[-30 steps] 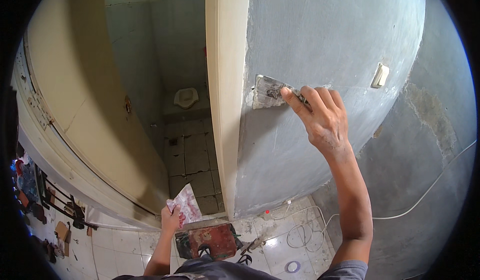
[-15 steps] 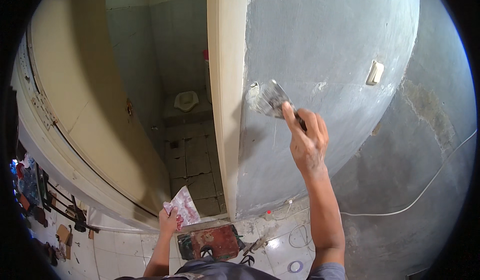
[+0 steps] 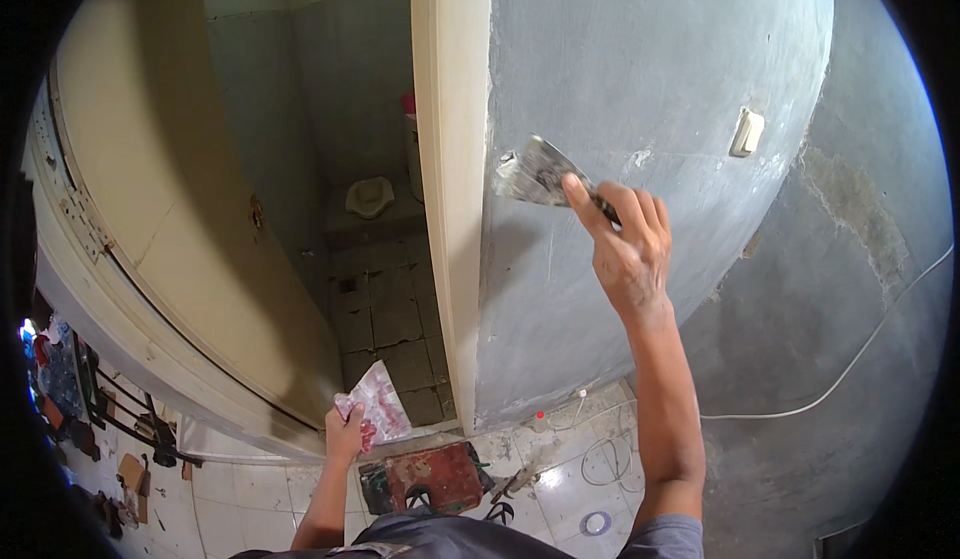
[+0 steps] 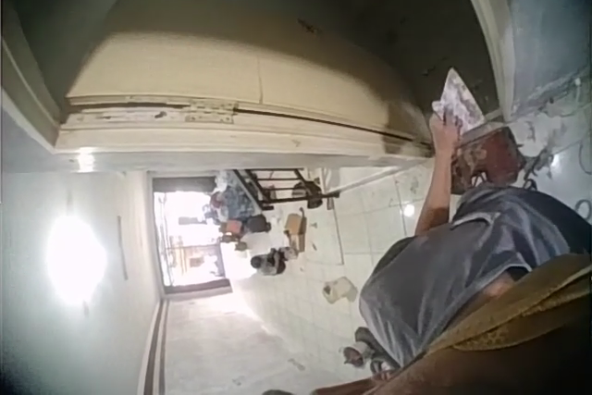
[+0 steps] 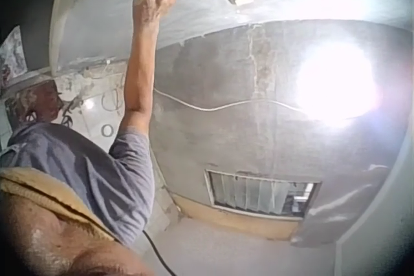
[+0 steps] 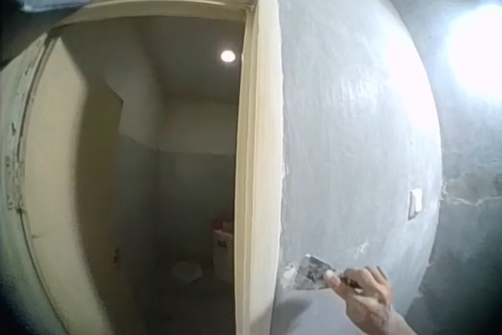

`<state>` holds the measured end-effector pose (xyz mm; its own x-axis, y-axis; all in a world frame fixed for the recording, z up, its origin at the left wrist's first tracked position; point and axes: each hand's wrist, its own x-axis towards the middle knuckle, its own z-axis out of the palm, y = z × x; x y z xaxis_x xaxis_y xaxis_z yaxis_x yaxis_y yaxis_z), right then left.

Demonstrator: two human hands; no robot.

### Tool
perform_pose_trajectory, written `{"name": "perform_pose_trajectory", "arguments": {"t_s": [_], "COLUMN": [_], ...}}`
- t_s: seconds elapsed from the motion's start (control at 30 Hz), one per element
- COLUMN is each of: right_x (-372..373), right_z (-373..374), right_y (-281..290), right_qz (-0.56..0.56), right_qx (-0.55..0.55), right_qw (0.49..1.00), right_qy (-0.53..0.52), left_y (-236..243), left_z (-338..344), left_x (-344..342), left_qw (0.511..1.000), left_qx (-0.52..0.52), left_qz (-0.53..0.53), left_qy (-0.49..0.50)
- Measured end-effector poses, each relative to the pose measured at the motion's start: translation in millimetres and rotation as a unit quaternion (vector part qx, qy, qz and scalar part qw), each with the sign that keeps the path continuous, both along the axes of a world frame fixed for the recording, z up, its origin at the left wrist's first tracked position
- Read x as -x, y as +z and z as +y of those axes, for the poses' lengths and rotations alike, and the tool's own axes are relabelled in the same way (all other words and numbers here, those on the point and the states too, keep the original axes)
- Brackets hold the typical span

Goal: Applying and smoothing patching compound on a wall and door frame using a putty knife and spreader.

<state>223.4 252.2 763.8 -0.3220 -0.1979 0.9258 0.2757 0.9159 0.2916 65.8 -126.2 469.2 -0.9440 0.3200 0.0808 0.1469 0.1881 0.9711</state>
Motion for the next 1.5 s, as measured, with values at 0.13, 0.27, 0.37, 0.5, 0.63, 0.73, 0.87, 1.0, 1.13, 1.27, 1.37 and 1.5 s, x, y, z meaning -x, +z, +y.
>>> {"name": "perform_pose_trajectory", "arguments": {"t_s": [0.13,0.27,0.37,0.5,0.63,0.73,0.87,1.0,1.13,1.27,1.37,1.5], "right_x": [10.6,-0.9,-4.9,7.1,-2.1,-11.3,2.4,5.4,-7.1,10.3,17.6,0.1], "right_z": [3.6,19.1,23.6,20.1,30.4,30.7,5.7,14.2,14.3,-13.2,-17.2,-25.9], "right_y": [22.8,22.4,25.7,35.7,37.2,27.6,24.6,8.4,-12.6,-8.9,-26.7,-69.2], "right_qz": [-0.041,-0.064,-0.059,-0.056,-0.066,-0.048,-0.035,-0.036,0.000,0.031,0.033,0.014], "right_qx": [-0.039,-0.044,-0.047,-0.070,-0.064,-0.051,-0.023,0.006,0.063,0.086,0.109,0.159], "right_qw": [0.998,0.997,0.997,0.996,0.996,0.997,0.999,0.999,0.998,0.996,0.993,0.987], "right_qy": [0.005,-0.004,-0.001,0.015,-0.009,-0.008,0.007,0.003,0.010,0.022,0.004,-0.030], "left_y": [3.8,11.0,11.2,6.1,-0.1,0.7,7.2,6.0,6.6,1.7,-4.0,18.5], "left_z": [5.4,8.5,9.7,6.6,9.2,6.6,13.7,15.5,8.8,5.7,5.7,12.5], "left_x": [1.7,-3.9,-8.3,-11.5,-10.8,-13.6,-16.5,-12.8,-12.2,-6.0,0.4,-2.7], "left_qw": [1.000,1.000,1.000,1.000,0.999,0.998,0.998,0.996,0.997,0.998,0.998,0.987], "left_qx": [-0.019,-0.024,-0.023,-0.013,-0.050,-0.037,-0.045,-0.067,-0.048,-0.026,-0.041,-0.106], "left_qz": [-0.005,0.012,0.001,-0.015,-0.015,-0.046,-0.046,-0.052,-0.066,-0.047,-0.024,-0.112], "left_qy": [-0.011,-0.007,0.000,-0.008,-0.008,-0.003,-0.008,-0.019,-0.014,-0.024,-0.030,-0.033]}}
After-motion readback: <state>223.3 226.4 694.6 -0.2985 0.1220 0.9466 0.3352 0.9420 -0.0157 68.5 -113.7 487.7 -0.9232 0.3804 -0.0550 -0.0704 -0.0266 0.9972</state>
